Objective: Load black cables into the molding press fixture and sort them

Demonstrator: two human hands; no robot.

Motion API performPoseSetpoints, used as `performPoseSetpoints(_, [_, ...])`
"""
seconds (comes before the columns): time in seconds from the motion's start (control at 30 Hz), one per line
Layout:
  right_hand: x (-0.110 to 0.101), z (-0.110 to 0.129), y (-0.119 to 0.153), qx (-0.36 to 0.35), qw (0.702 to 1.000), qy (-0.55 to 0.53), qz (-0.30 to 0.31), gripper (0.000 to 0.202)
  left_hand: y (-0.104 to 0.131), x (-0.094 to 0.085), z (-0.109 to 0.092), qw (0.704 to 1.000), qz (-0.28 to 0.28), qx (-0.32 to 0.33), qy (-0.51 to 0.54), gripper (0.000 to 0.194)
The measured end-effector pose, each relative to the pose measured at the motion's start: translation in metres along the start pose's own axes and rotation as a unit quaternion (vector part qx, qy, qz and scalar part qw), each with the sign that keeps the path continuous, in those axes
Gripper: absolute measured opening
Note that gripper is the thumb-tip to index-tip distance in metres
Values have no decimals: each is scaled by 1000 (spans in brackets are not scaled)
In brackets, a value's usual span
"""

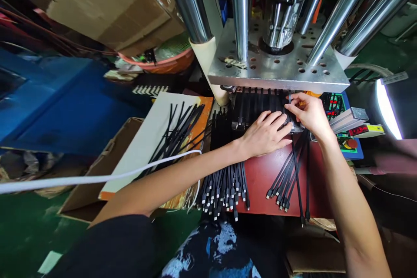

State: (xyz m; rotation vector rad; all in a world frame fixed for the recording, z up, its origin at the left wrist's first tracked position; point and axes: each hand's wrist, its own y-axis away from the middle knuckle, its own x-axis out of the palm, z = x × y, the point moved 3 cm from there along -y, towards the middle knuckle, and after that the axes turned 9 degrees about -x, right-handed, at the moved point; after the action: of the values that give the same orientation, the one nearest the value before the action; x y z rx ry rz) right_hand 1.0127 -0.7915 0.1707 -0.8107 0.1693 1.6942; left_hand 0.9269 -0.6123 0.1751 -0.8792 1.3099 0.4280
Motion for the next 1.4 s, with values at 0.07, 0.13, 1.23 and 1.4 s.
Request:
performPoseSetpoints(0.07, [-5, 5, 6, -12, 998, 51, -28, 41, 0, -2, -5, 1000, 10, -25, -6, 50])
performPoseSetpoints(0.13, [-11, 12, 21, -45, 992, 110, -43, 45, 0, -3, -9, 999, 20, -37, -7, 51])
performPoseSetpoints(1.23, [-17, 42, 116, -1, 973, 231, -15, 63, 66, -85, 20, 931, 95, -121, 332, 43])
performPoseSetpoints(1.4, [-11, 26, 338, 244, 880, 183, -363, 53, 265, -95, -14, 726, 325, -358, 489, 24])
